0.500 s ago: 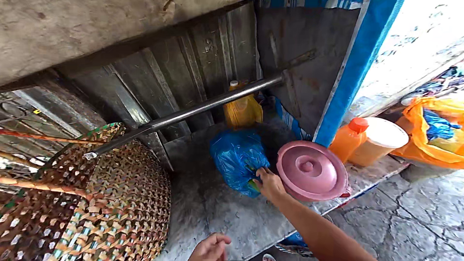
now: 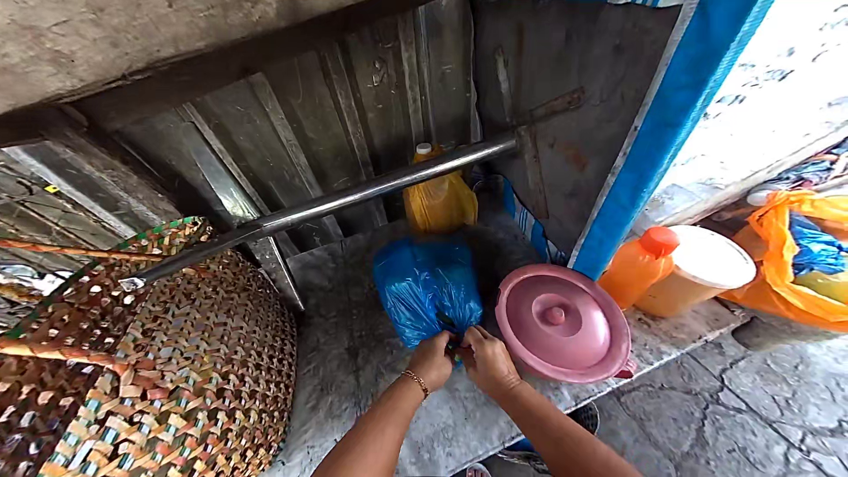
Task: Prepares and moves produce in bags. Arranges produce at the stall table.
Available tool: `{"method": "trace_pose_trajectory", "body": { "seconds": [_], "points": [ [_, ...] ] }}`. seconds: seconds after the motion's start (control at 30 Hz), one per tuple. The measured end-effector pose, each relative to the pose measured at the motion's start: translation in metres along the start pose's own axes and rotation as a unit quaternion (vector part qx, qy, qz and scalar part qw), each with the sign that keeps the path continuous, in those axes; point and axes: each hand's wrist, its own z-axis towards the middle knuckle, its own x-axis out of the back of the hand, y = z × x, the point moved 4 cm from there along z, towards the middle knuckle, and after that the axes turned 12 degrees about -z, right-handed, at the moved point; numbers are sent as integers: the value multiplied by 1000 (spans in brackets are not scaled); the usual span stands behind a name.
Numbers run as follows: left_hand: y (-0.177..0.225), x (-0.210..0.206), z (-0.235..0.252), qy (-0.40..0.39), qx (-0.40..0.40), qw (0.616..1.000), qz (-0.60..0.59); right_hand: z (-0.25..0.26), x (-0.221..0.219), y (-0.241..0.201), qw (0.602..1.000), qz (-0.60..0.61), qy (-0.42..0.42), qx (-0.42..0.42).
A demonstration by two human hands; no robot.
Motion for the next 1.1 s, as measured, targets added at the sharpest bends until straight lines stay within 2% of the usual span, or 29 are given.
{"method": "trace_pose_trajectory", "body": {
  "seconds": [0.1,0.33,0.43,0.53,0.6,0.67,0.73,0.8,0.83,0.9,1.03,1.1],
  "points": [
    [1,3,-3,-13,20,1000,-8,-4,-1,1,992,-20,-109,-65],
    [-7,8,-13,-47,40,995,-76,-5,1,-23,956,-107,-256,-99],
    [-12,11,-14,-42,40,994,-92,-1,-3,-26,957,-92,-258,-95],
    [-17,12,-16,-12,43,992,-117,-4,-17,-15,982,8,-180,-55],
    [-20,11,-17,-6,42,990,-134,-5,-25,-6,984,113,-129,-49],
    [-22,8,-17,-10,33,991,-133,-8,-34,3,948,275,-116,-107],
    [-23,6,-14,-11,19,995,-97,-14,-43,2,859,462,-104,-196],
    [-21,5,-13,-4,16,999,-46,-20,-48,-5,780,566,-85,-253],
    [-20,5,-13,-1,20,999,-25,-22,-49,-8,757,592,-78,-266],
    [-21,5,-13,6,25,1000,-12,-24,-49,-11,737,614,-73,-273],
    [-25,4,-14,19,10,999,-36,-31,-48,-5,757,590,-126,-250],
    [-25,5,-18,11,0,999,-43,-38,-45,-4,751,580,-165,-271]
  ]
}}
